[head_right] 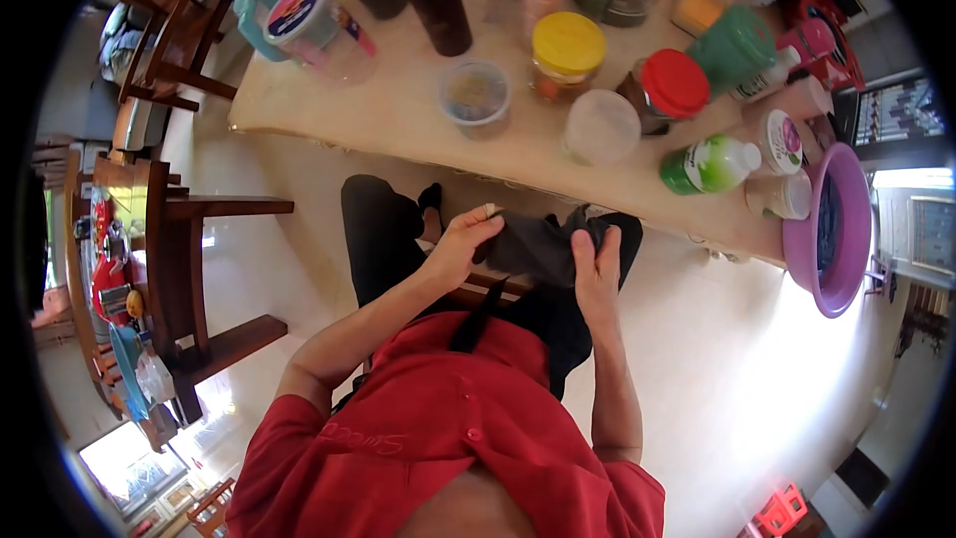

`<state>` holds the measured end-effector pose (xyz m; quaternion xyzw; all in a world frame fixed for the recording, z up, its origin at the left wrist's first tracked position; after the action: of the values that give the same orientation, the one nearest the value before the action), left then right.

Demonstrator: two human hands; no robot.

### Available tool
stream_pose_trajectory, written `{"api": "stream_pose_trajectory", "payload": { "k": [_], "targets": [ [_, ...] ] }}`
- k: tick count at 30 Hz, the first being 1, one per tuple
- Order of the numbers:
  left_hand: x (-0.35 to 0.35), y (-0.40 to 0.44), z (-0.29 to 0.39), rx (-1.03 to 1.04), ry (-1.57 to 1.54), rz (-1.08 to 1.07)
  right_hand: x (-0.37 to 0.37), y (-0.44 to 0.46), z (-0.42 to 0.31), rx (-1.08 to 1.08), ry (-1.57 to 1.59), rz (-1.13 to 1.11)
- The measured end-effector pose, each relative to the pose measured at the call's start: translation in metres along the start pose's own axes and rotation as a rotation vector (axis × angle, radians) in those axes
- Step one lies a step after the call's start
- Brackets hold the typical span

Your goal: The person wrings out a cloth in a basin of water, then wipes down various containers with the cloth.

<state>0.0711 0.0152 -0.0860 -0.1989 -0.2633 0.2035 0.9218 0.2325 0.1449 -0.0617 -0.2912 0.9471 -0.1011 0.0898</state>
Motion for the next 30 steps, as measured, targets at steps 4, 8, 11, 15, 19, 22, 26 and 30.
{"api": "stream_pose_trajectory", "payload": {
  "k": [4, 8, 11, 15, 19, 22, 26, 30],
  "targets": [
    [-0.011, -0.010, 0.002, -0.011, -0.386, 0.122, 0.034, 0.006, -0.023, 0.183, 0.646, -0.340],
    [-0.022, -0.020, 0.005, 0.046, -0.375, 0.230, 0.058, 0.024, -0.040, 0.043, 0.606, -0.324],
    [-0.043, -0.025, -0.001, 0.105, -0.014, 0.165, 0.073, 0.042, -0.069, -0.233, 0.209, -0.353],
    [-0.032, -0.020, 0.019, 0.253, -0.113, 0.227, 0.099, 0.064, -0.123, -0.597, -0.274, -0.414],
    [-0.036, 0.002, 0.061, 0.297, -0.151, 0.313, 0.134, 0.112, -0.158, -0.871, -0.425, -0.418],
    [-0.055, 0.026, 0.055, 0.316, -0.084, 0.317, 0.154, 0.138, -0.140, -1.063, -0.523, -0.260],
    [-0.066, 0.028, 0.056, 0.280, 0.042, 0.220, 0.163, 0.121, -0.111, -1.134, -0.822, -0.248],
    [-0.096, 0.035, 0.051, 0.491, 0.648, 0.314, 0.171, 0.121, -0.091, -1.034, -0.945, -0.270]
  ]
}}
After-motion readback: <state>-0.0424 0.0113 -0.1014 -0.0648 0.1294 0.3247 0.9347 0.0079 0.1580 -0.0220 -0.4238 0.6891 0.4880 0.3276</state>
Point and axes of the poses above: each hand's wrist, its own y-axis towards the middle knuckle, its own x-axis out of the palm, z = x × y, the point moved 2 cm from there along y, towards the middle knuckle, and after that the axes turned 12 degrees about y, right-handed, at the moved point
